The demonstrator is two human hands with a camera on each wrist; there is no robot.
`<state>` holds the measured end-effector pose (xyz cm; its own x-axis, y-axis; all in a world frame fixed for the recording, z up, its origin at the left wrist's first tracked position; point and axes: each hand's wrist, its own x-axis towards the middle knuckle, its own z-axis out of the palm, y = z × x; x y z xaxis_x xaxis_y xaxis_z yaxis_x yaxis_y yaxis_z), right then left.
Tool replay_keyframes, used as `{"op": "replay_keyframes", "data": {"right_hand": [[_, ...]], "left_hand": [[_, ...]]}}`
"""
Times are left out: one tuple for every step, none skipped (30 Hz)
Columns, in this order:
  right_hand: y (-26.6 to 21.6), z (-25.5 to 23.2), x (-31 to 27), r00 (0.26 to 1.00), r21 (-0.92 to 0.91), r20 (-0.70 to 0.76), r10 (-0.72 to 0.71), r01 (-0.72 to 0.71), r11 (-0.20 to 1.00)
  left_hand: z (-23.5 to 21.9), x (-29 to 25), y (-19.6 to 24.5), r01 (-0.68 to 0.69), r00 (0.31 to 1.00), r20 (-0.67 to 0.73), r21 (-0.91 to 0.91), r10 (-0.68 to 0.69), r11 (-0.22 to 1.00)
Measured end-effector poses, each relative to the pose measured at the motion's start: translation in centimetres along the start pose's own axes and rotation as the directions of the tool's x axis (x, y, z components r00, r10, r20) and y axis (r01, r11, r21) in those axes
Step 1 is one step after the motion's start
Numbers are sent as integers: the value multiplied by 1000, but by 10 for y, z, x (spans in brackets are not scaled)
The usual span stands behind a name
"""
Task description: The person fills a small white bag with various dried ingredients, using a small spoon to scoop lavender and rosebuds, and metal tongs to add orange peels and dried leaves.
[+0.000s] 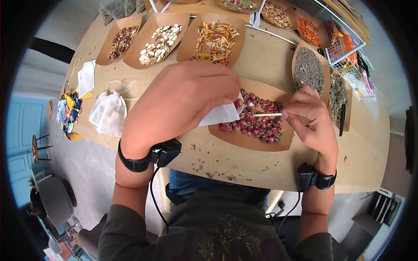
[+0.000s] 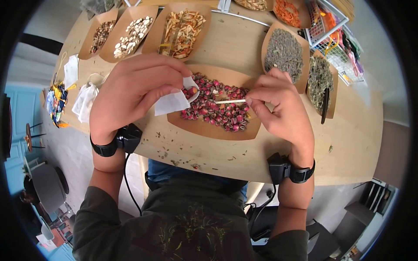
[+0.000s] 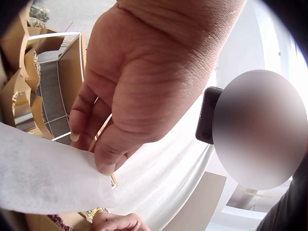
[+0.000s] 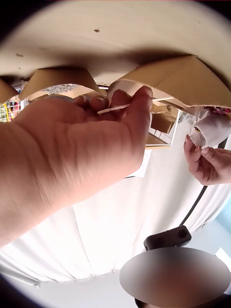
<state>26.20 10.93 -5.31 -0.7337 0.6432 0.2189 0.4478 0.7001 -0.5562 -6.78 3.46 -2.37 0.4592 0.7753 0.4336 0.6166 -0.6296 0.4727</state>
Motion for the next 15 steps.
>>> {"op": "replay_keyframes", "data": {"right_hand": [[1, -1, 1, 1000, -3, 4, -3, 3, 1000], [2, -1, 1, 1000, 30, 5, -8, 8, 1000], [3, -2, 2, 1000, 62, 4, -13, 13, 998], [4, -2, 2, 1000, 60, 7, -16, 16, 998], [5, -3, 2, 1000, 96, -7, -4, 4, 995], [6, -4, 2, 1000, 132, -20, 8, -6, 991], [6, -6, 1, 1000, 129, -17, 4, -2, 992], [6, -8, 0, 999, 137, -28, 26, -22, 990], [6, -10, 0, 998, 145, -38, 47, -41, 989], [3, -11, 0, 999, 141, -34, 39, -34, 989], [-2, -11, 1, 997, 160, -76, 32, -19, 987], [-7, -11, 2, 993, 179, -117, 24, -3, 984], [-13, -10, 4, 993, 177, -113, 15, 5, 984], [-20, -7, 6, 989, 142, -147, 2, 19, 990], [-27, -3, 7, 983, 107, -183, -10, 30, 994]], "left_hand": [[0, 0, 0, -7, 1000, 0, -2, 7, 1000], [0, 0, 0, -14, 1000, 0, -3, 14, 1000], [0, 0, -1, -12, 1000, -5, -3, 12, 1000], [0, 0, -1, -6, 1000, -4, -7, 6, 1000], [0, -1, -2, 0, 1000, -3, -11, 0, 1000], [0, -1, -2, 1, 1000, -7, -9, -1, 1000], [1, -1, -2, -5, 1000, -12, -21, 5, 1000], [1, -2, -3, -11, 1000, -18, -33, 11, 999], [1, -2, -2, -9, 1000, -25, -30, 9, 1000], [1, -2, -2, -3, 1000, -18, -37, 3, 999], [1, -2, -2, 3, 1000, -11, -43, -4, 999], [1, -2, -1, 7, 1000, -19, -38, -8, 999], [1, -2, 0, 23, 1000, -7, -44, -23, 999], [1, -2, 0, 38, 999, 7, -50, -38, 998], [1, -2, 0, 41, 999, 3, -46, -41, 998]]}}
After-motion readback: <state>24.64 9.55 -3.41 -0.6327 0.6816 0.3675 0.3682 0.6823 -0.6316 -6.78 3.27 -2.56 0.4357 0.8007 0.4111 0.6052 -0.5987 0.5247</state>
